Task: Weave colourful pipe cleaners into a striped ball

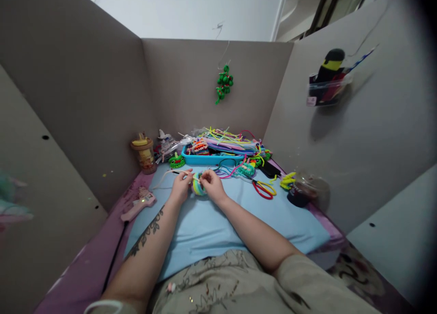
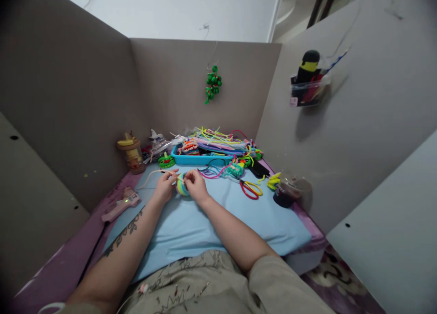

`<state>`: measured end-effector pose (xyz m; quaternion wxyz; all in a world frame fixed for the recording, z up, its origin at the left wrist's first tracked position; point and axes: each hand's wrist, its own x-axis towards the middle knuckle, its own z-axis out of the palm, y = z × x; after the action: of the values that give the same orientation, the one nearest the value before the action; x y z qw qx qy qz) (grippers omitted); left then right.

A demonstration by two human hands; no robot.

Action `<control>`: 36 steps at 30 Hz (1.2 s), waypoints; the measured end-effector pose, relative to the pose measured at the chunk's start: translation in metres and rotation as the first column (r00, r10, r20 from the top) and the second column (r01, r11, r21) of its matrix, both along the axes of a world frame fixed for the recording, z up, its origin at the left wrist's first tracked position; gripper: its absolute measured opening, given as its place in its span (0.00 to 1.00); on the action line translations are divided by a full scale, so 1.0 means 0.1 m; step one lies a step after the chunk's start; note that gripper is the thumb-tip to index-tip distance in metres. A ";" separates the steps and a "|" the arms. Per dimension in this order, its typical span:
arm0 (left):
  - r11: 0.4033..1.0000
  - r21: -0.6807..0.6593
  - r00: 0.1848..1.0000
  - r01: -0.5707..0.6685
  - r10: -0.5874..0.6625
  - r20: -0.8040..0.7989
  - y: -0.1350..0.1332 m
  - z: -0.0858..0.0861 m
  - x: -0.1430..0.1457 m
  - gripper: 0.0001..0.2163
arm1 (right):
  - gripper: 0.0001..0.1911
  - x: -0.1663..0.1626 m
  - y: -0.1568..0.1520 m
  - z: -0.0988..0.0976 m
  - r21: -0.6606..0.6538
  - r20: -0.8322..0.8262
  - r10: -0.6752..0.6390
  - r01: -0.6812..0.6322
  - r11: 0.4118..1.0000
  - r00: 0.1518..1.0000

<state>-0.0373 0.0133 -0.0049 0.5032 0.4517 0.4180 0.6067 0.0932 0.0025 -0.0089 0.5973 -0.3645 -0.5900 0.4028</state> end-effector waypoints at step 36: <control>0.997 0.074 0.984 0.012 0.001 -0.180 0.04 0.09 -0.20 0.15 | 0.13 -0.05 -0.23 -0.02 0.140 0.261 0.047 -0.086 0.986 0.964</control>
<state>-0.0575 0.0173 0.0043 0.4479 0.5242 0.4375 0.5772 0.0883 -0.0206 -0.0110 0.5278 -0.3476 -0.7027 0.3267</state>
